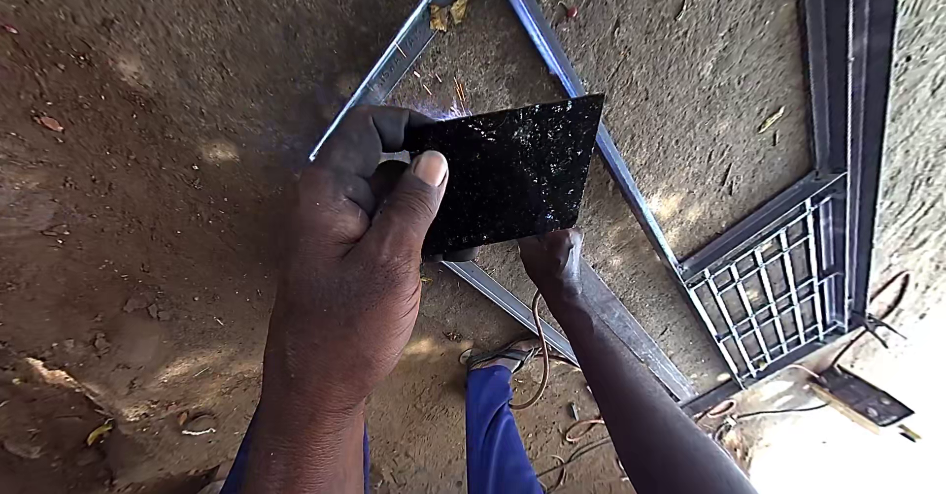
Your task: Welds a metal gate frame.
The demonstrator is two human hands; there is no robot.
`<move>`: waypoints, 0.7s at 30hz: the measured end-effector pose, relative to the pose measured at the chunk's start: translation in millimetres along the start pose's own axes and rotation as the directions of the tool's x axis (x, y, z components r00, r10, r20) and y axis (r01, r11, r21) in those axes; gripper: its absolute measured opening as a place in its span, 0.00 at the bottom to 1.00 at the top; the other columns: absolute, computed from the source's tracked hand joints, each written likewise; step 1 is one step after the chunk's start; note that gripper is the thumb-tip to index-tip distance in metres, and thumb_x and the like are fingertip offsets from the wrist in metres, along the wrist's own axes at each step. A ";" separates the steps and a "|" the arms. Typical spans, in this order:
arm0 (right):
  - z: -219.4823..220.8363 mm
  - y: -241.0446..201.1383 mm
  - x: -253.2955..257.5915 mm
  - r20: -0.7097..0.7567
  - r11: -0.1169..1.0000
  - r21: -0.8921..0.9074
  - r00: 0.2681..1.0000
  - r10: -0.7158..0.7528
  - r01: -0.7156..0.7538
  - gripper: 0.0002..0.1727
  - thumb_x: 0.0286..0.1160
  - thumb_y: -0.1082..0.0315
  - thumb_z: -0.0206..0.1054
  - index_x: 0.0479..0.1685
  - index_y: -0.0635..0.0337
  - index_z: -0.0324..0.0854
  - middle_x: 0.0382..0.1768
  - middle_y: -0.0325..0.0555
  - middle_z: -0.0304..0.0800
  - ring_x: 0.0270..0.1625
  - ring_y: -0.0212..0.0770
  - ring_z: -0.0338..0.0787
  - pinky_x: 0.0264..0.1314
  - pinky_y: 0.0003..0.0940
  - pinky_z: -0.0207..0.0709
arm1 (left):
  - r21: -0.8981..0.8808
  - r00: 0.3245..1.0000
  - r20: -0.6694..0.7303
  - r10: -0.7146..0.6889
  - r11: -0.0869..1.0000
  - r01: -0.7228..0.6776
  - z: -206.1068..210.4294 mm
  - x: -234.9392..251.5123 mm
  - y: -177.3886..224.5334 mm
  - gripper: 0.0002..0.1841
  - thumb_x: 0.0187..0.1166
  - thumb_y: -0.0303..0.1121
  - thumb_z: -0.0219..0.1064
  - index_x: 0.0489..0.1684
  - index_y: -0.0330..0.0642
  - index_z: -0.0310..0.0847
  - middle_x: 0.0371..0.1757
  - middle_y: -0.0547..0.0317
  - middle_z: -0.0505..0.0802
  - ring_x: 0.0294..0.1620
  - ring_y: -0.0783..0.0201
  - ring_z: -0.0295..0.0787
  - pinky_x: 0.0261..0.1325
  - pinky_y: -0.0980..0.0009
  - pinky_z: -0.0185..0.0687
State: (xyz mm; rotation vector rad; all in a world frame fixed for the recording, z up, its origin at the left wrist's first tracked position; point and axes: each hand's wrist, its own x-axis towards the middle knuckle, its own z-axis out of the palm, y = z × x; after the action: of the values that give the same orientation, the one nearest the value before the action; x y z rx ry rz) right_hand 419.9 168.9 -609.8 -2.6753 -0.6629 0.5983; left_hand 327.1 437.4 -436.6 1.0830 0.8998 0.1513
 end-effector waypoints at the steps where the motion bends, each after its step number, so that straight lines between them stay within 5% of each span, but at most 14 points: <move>1: -0.2 -0.1 0.1 -0.002 1.000 0.001 1.000 -0.003 0.003 0.29 0.81 0.52 0.68 0.81 0.47 0.78 0.51 0.50 0.94 0.47 0.47 0.94 0.50 0.52 0.87 | -0.002 1.000 0.000 0.004 1.000 -0.004 0.2 0.1 -0.2 0.12 0.90 0.24 0.55 0.67 0.36 0.75 0.46 0.47 0.91 0.40 0.51 0.95 0.40 0.51 0.98; 11: 0.1 0.2 2.0 -0.003 1.000 0.030 1.000 0.007 -0.007 0.30 0.79 0.53 0.69 0.81 0.47 0.78 0.58 0.48 0.94 0.52 0.45 0.95 0.56 0.52 0.87 | -0.014 1.000 -0.003 0.011 1.000 -0.011 1.7 0.5 0.7 0.12 0.90 0.24 0.55 0.66 0.35 0.74 0.46 0.46 0.91 0.40 0.49 0.96 0.40 0.49 0.98; 21: 1.1 3.2 3.4 0.032 1.000 0.024 0.999 -0.007 0.006 0.30 0.81 0.51 0.68 0.82 0.46 0.76 0.52 0.49 0.94 0.51 0.46 0.94 0.54 0.52 0.87 | 0.013 1.000 -0.005 0.012 1.000 -0.012 2.9 1.3 0.6 0.12 0.90 0.24 0.55 0.66 0.36 0.75 0.45 0.49 0.92 0.40 0.52 0.96 0.42 0.50 0.99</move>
State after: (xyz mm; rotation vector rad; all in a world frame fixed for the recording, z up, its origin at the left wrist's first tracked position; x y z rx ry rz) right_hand 423.3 168.1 -613.1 -2.6458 -0.6682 0.6442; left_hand 330.1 436.3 -436.4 1.1005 0.8998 0.1585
